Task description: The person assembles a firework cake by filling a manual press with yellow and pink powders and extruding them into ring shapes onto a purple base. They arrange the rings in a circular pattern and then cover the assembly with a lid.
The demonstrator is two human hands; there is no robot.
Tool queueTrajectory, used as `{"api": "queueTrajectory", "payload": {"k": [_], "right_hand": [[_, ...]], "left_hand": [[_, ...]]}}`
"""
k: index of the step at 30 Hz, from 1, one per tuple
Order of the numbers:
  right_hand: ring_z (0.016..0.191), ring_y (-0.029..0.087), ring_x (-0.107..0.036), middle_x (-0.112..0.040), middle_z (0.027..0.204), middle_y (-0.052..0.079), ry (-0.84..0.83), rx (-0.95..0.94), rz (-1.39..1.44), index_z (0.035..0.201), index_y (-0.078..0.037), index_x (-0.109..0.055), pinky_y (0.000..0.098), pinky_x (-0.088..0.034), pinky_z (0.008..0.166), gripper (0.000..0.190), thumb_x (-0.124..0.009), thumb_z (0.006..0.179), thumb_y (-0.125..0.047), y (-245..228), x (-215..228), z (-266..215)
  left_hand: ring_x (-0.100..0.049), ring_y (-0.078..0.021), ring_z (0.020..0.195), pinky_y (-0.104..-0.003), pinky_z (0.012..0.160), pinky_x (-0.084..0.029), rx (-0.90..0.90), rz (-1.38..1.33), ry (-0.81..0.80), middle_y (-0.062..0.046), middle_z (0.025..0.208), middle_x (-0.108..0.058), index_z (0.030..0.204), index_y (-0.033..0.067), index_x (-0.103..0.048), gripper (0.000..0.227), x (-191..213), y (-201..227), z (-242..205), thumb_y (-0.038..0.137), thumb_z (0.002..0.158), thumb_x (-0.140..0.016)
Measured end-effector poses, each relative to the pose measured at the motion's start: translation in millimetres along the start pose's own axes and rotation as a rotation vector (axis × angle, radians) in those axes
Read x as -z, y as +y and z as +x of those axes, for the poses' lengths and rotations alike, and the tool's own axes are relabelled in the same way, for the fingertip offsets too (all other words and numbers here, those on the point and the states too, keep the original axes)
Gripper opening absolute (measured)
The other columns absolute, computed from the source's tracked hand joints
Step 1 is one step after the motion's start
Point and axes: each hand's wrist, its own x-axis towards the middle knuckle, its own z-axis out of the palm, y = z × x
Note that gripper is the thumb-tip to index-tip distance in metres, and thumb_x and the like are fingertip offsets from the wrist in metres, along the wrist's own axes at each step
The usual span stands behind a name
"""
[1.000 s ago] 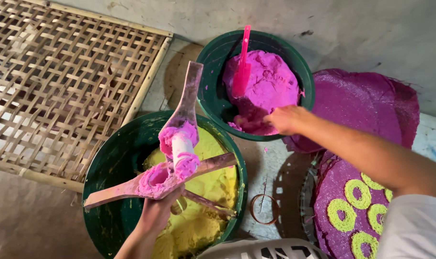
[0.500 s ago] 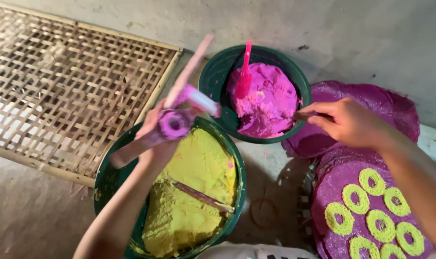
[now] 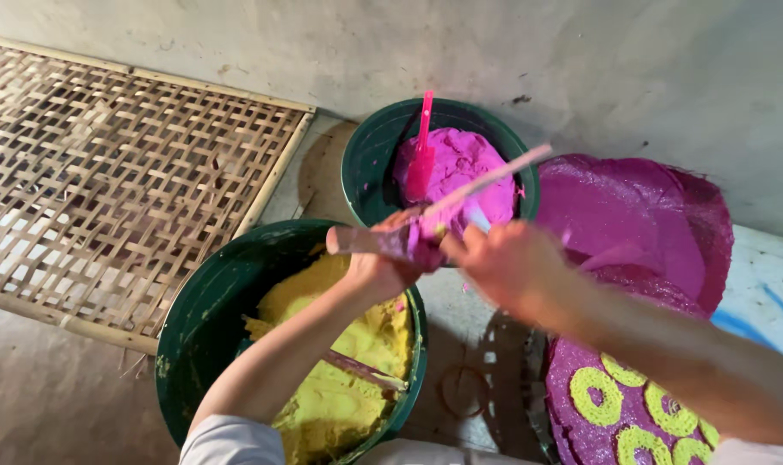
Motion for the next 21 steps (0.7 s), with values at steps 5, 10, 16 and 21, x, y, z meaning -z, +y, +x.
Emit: {"api": "queueTrajectory", "payload": {"k": [5, 10, 16, 21], "right_hand": [[0.062, 0.018, -0.065, -0.058, 0.079, 0.001, 0.129, 0.078, 0.009, 0.108, -0.012, -0.063, 0.0344, -0.052, 0.051, 0.024, -0.057, 0.085, -0.016, -20.0, 18.6, -29.5], [0.072, 0.022, -0.071, -0.063, 0.085, -0.002, -0.114, -0.231, 0.278, 0.125, -0.028, -0.065, 0.0408, -0.056, 0.060, 0.042, -0.058, 0.086, -0.015, 29.3, 71.9, -56.8], [0.067, 0.024, -0.070, -0.062, 0.080, 0.006, -0.099, 0.012, -0.023, 0.106, -0.007, -0.063, 0.0375, -0.057, 0.055, 0.018, -0.058, 0.090, -0.015, -16.8, 42.5, -2.9], [0.064, 0.024, -0.071, -0.064, 0.084, 0.007, -0.071, -0.008, 0.228, 0.125, -0.003, -0.060, 0.0384, -0.058, 0.054, 0.045, -0.061, 0.081, -0.010, -16.0, 38.1, -21.7]], "left_hand": [[-0.067, -0.0242, 0.077, -0.038, 0.059, -0.054, 0.665, -1.502, -0.063, -0.015, 0.110, -0.073, 0.131, 0.0093, -0.066, 0.043, -34.3, -46.4, -49.5, 0.032, 0.098, -0.052], [-0.063, -0.0202, 0.108, -0.035, 0.095, -0.055, 0.242, -1.304, -0.064, -0.014, 0.122, -0.062, 0.138, 0.0000, -0.058, 0.040, -4.5, -84.1, -23.3, 0.022, 0.105, -0.063], [-0.063, -0.0271, 0.120, -0.038, 0.092, -0.054, -0.069, 0.297, -0.026, -0.007, 0.138, -0.063, 0.132, 0.0138, -0.060, 0.060, -0.7, -14.8, -14.8, 0.045, 0.082, -0.071], [-0.062, -0.0285, 0.117, -0.040, 0.087, -0.054, 0.014, 0.246, -0.049, -0.008, 0.139, -0.061, 0.135, 0.0092, -0.059, 0.069, 15.6, -10.5, -32.5, 0.043, 0.078, -0.075]]}}
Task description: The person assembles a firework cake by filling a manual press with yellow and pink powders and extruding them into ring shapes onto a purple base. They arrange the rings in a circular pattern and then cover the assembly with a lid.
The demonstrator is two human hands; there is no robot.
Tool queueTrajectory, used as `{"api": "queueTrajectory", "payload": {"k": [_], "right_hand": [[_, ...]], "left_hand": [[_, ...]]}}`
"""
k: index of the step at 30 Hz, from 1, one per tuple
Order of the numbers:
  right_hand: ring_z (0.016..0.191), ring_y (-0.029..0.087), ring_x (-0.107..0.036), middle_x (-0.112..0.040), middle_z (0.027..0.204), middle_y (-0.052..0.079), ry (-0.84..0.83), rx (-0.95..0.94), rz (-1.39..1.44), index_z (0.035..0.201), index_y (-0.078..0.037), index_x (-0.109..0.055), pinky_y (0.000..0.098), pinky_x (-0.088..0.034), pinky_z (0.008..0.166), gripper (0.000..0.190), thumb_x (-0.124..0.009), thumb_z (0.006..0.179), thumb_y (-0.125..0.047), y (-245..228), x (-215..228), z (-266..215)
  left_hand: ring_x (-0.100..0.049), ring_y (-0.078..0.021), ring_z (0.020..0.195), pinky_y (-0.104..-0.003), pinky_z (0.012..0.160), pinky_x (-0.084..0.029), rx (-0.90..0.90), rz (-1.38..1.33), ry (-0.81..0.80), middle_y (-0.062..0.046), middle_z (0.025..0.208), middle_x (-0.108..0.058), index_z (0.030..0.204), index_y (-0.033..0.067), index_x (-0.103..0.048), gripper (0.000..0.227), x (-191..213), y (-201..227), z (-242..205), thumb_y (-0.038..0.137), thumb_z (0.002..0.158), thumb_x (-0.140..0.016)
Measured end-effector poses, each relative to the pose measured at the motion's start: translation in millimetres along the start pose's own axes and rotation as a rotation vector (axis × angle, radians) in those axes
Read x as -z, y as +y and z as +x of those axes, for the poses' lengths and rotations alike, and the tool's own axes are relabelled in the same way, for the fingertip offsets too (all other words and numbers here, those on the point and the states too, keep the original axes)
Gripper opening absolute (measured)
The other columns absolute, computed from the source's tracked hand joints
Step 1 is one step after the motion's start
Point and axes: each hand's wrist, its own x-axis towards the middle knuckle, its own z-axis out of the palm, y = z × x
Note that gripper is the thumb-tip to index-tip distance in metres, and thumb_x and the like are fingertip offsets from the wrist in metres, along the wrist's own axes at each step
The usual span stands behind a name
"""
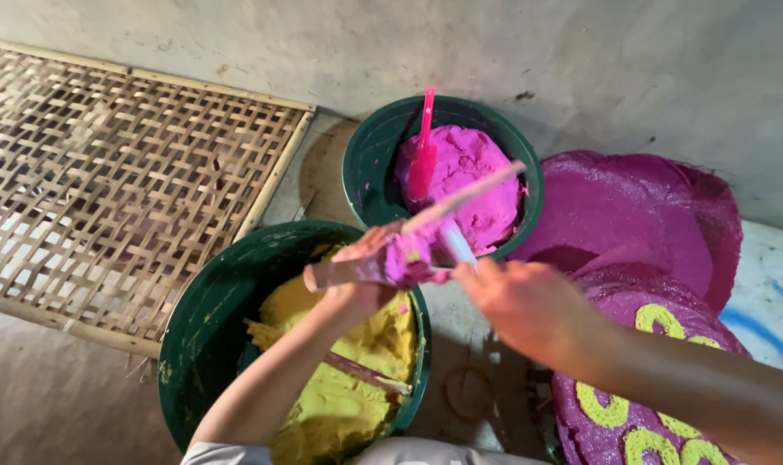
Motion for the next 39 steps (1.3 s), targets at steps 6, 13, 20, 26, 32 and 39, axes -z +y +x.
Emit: {"api": "queueTrajectory", "payload": {"k": [6, 13, 20, 26, 32, 39], "right_hand": [[0.070, 0.030, -0.074, -0.069, 0.097, 0.000, -0.184, -0.393, 0.101, 0.135, -0.029, -0.060, 0.0446, -0.059, 0.061, 0.051, -0.058, 0.086, -0.015, 38.0, 72.9, -21.6], [0.066, 0.026, -0.072, -0.064, 0.084, 0.007, -0.077, -0.091, -0.119, 0.107, -0.010, -0.061, 0.0402, -0.058, 0.054, 0.020, -0.059, 0.087, -0.013, 18.2, 33.2, 17.7], [0.062, 0.027, -0.071, -0.063, 0.078, 0.008, 0.059, -0.039, 0.103, 0.103, -0.008, -0.062, 0.0423, -0.057, 0.051, 0.020, -0.060, 0.084, -0.013, 22.8, 6.6, 6.1], [0.085, 0.032, -0.075, -0.074, 0.111, 0.016, 0.426, -0.397, 0.532, 0.126, -0.007, -0.067, 0.0393, -0.057, 0.062, 0.029, -0.064, 0.097, -0.010, 40.1, -1.6, -23.7], [0.072, 0.013, -0.064, -0.075, 0.100, 0.014, 0.407, -0.559, 1.082, 0.141, -0.007, -0.060, 0.0317, -0.053, 0.064, 0.043, -0.059, 0.098, -0.003, -14.9, -109.8, 24.0], [0.066, 0.007, -0.044, -0.054, 0.078, -0.001, 0.354, -0.666, 1.475, 0.146, -0.003, -0.058, 0.0265, -0.040, 0.058, 0.043, -0.058, 0.103, -0.012, 33.6, -153.7, 18.9]], "left_hand": [[-0.063, -0.0297, 0.112, -0.038, 0.090, -0.056, -0.162, 0.077, 0.217, -0.013, 0.145, -0.058, 0.132, 0.0026, -0.058, 0.067, 38.2, -15.7, 13.5, 0.036, 0.079, -0.079], [-0.062, -0.0267, 0.120, -0.040, 0.089, -0.055, -0.054, 0.049, 0.088, -0.006, 0.146, -0.060, 0.128, 0.0120, -0.062, 0.060, 5.9, 3.7, 33.1, 0.031, 0.074, -0.081], [-0.061, -0.0262, 0.119, -0.039, 0.093, -0.054, -0.023, 0.082, 0.084, -0.008, 0.133, -0.063, 0.138, 0.0100, -0.056, 0.075, -28.9, -14.2, 29.6, 0.034, 0.071, -0.081], [-0.071, -0.0272, 0.105, -0.037, 0.092, -0.057, 0.077, -0.495, 0.325, -0.007, 0.118, -0.069, 0.142, 0.0056, -0.053, 0.064, -0.2, -31.9, 50.8, 0.027, 0.086, -0.075], [-0.064, -0.0291, 0.103, -0.040, 0.085, -0.054, 0.296, 0.129, 0.283, -0.009, 0.121, -0.062, 0.160, 0.0090, -0.043, 0.079, -10.7, -16.3, 67.8, 0.032, 0.089, -0.069], [-0.058, -0.0344, 0.114, -0.040, 0.084, -0.054, 0.137, 0.311, 0.321, -0.025, 0.156, -0.039, 0.135, 0.0189, -0.055, 0.061, -10.9, -22.0, 82.4, 0.040, 0.081, -0.073]]}}
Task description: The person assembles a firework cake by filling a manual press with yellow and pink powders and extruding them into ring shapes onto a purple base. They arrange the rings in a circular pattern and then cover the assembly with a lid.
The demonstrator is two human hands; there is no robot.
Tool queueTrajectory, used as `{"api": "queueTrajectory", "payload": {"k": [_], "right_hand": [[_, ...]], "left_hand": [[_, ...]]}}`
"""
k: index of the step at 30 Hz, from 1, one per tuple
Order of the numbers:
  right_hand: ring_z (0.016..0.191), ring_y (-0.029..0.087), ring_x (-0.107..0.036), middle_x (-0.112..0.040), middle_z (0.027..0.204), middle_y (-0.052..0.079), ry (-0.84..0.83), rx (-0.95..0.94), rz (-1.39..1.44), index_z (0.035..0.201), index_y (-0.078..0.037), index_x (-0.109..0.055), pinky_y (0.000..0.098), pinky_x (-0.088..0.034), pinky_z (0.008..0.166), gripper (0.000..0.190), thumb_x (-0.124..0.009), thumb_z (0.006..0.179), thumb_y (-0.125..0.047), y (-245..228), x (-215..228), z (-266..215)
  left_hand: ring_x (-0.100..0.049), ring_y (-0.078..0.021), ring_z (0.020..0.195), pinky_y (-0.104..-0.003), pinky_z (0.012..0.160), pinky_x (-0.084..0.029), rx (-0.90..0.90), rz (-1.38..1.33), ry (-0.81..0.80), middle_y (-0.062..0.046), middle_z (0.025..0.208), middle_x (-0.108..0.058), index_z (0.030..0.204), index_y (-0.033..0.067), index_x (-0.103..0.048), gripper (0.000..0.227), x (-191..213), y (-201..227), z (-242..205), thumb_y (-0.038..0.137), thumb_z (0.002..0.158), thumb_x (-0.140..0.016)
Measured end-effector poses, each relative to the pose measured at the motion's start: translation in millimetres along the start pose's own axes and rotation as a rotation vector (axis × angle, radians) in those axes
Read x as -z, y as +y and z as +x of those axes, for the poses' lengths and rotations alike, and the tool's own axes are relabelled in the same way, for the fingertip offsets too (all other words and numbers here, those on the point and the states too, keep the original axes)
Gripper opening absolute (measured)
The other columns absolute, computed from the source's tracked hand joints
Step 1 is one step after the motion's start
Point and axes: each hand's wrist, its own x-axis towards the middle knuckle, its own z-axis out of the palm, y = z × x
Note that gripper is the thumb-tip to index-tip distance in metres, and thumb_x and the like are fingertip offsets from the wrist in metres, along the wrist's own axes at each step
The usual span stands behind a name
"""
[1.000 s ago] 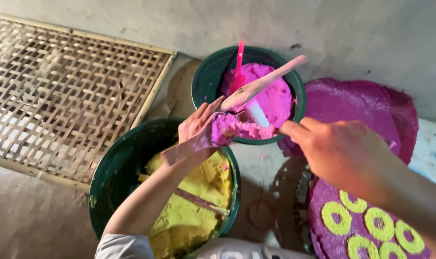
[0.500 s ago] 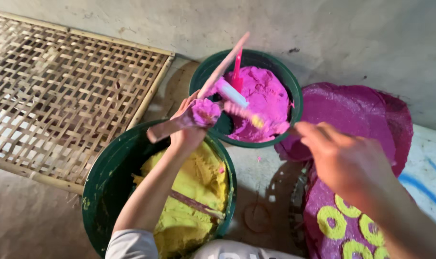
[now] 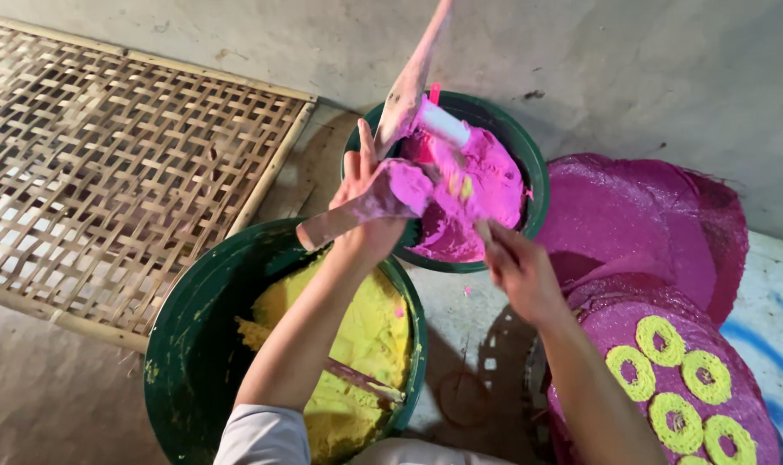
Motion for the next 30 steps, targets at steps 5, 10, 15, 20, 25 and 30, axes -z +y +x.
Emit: {"api": "queueTrajectory", "payload": {"k": [5, 10, 15, 20, 25, 30], "right_hand": [[0.065, 0.013, -0.056, -0.066, 0.076, 0.007, 0.046, 0.043, -0.291, 0.145, -0.006, -0.057, 0.0314, -0.049, 0.060, 0.045, -0.057, 0.101, -0.015, 6.3, -27.1, -1.4], [0.100, 0.026, -0.073, -0.075, 0.119, 0.024, -0.087, 0.360, -0.311, 0.138, 0.001, -0.060, 0.0392, -0.057, 0.084, 0.041, -0.060, 0.102, -0.018, 5.8, -12.4, -23.8], [0.108, 0.034, -0.072, -0.071, 0.124, 0.019, -0.141, -0.154, -1.016, 0.158, -0.028, -0.050, 0.0467, -0.056, 0.095, 0.052, -0.039, 0.109, -0.041, -39.8, 32.4, 18.9], [0.114, 0.041, -0.066, -0.059, 0.134, 0.026, 0.072, 0.410, -0.569, 0.148, -0.019, -0.045, 0.0502, -0.055, 0.094, 0.045, -0.047, 0.105, -0.032, -43.4, 23.7, 1.8], [0.109, 0.042, -0.068, -0.059, 0.132, 0.028, 0.060, 0.360, -0.188, 0.136, -0.020, -0.048, 0.0497, -0.058, 0.089, 0.037, -0.054, 0.100, -0.026, -32.3, 55.4, -95.9], [0.105, 0.043, -0.070, -0.060, 0.129, 0.030, 0.188, 0.630, -0.221, 0.123, -0.020, -0.050, 0.0492, -0.061, 0.084, 0.031, -0.062, 0.095, -0.020, -56.2, 93.7, -178.8]], "left_hand": [[-0.057, -0.0322, 0.120, -0.034, 0.089, -0.056, 0.010, 0.135, 0.042, -0.026, 0.170, -0.024, 0.156, 0.0070, -0.052, 0.065, -19.8, 6.4, 3.7, 0.032, 0.098, -0.068], [-0.063, -0.0352, 0.112, -0.039, 0.088, -0.054, 0.071, -0.211, 0.152, -0.026, 0.140, -0.054, 0.138, 0.0020, -0.056, 0.064, -26.9, -56.7, 11.0, 0.028, 0.084, -0.079], [-0.059, -0.0262, 0.080, -0.041, 0.065, -0.050, 0.534, -1.421, -0.053, -0.017, 0.101, -0.062, 0.121, -0.0005, -0.062, 0.042, -30.5, -44.8, -2.9, 0.003, 0.080, -0.068], [-0.066, -0.0237, 0.081, -0.036, 0.068, -0.056, 0.601, -1.899, -0.801, -0.011, 0.093, -0.067, 0.109, -0.0024, -0.066, 0.036, -15.3, 58.7, -74.5, 0.004, 0.073, -0.065], [-0.066, -0.0213, 0.098, -0.036, 0.081, -0.055, 0.244, -1.781, -1.009, -0.011, 0.115, -0.068, 0.127, -0.0010, -0.061, 0.049, 28.4, 108.1, -114.1, 0.001, 0.078, -0.069], [-0.061, -0.0185, 0.102, -0.035, 0.099, -0.055, -0.070, -1.916, -1.121, -0.007, 0.103, -0.056, 0.105, 0.0014, -0.055, 0.029, 57.5, 124.7, -104.1, 0.014, 0.102, -0.081]]}}
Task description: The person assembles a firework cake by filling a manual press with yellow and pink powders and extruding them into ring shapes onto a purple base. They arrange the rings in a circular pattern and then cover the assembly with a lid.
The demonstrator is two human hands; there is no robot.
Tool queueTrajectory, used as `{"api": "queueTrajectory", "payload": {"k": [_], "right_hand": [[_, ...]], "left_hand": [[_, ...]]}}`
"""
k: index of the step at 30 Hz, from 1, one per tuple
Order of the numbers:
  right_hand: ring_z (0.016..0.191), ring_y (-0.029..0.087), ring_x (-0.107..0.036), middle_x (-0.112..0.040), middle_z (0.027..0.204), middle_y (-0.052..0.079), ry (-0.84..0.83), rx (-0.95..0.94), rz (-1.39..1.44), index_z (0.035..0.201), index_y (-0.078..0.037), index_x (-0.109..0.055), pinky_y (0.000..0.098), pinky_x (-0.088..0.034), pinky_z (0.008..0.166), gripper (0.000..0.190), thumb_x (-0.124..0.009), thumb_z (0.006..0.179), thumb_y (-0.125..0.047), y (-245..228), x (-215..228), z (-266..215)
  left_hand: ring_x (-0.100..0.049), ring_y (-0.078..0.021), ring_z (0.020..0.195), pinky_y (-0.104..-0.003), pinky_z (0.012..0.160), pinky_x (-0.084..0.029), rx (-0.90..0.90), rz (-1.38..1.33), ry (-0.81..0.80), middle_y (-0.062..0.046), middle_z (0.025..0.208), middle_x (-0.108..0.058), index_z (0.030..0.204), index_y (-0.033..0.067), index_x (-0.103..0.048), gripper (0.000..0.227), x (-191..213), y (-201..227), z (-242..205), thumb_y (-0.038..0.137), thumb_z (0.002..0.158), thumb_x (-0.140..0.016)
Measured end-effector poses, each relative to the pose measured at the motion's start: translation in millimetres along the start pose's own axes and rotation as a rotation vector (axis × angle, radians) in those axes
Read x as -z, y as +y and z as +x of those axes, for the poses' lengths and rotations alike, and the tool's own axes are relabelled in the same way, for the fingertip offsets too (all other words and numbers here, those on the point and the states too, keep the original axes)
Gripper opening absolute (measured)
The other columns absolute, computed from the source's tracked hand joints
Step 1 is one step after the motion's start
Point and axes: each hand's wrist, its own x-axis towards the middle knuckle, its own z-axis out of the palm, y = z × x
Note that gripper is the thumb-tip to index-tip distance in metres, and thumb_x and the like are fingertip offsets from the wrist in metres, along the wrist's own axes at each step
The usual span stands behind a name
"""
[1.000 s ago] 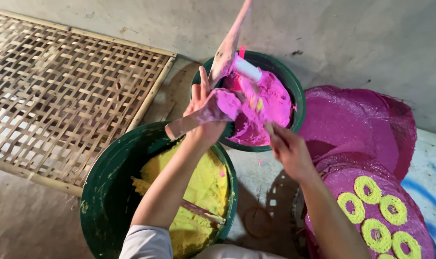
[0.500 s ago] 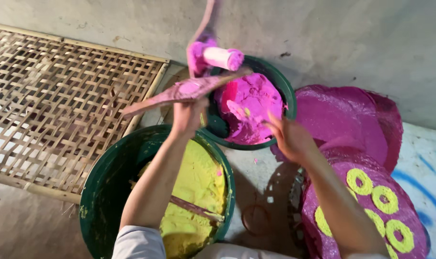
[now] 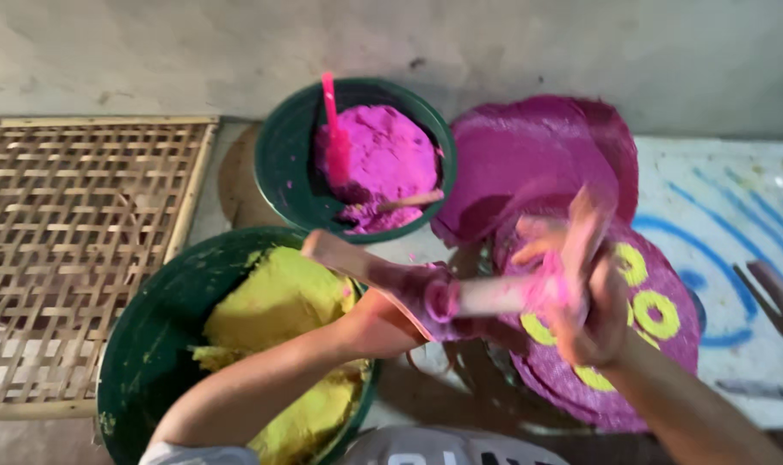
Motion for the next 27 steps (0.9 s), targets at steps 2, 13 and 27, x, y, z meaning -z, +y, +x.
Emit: {"api": "queueTrajectory", "payload": {"k": [2, 13, 27], "right_hand": [[0.103, 0.043, -0.071, -0.060, 0.129, 0.031, 0.023, 0.254, -0.113, 0.118, -0.021, -0.051, 0.0490, -0.062, 0.082, 0.029, -0.065, 0.093, -0.018, -26.4, -1.8, -24.3], [0.100, 0.027, -0.065, -0.042, 0.160, 0.023, -0.066, -0.043, 0.210, 0.168, -0.020, -0.019, 0.0318, -0.056, 0.085, 0.075, -0.056, 0.103, -0.011, -9.6, 74.0, -126.2], [0.117, 0.025, -0.060, -0.060, 0.130, 0.015, -0.699, -1.205, 1.155, 0.155, 0.007, -0.036, 0.0450, -0.048, 0.106, 0.092, -0.054, 0.098, -0.063, 73.5, 216.9, -167.9]], "left_hand": [[-0.066, -0.0163, 0.097, -0.031, 0.088, -0.054, 0.417, 0.823, 0.027, -0.006, 0.102, -0.065, 0.103, 0.0087, -0.057, 0.035, -29.7, 9.6, 1.9, 0.030, 0.093, -0.082], [-0.060, -0.0122, 0.127, -0.029, 0.105, -0.051, 0.267, -0.216, 0.046, -0.005, 0.129, -0.066, 0.128, 0.0136, -0.061, 0.056, -93.4, -114.7, 38.0, 0.004, 0.076, -0.080], [-0.043, -0.0309, 0.151, -0.046, 0.127, -0.037, -0.368, -0.596, 0.095, -0.012, 0.150, -0.053, 0.153, 0.0143, -0.037, 0.081, -95.7, -128.2, 146.7, 0.042, 0.085, -0.072]]}}
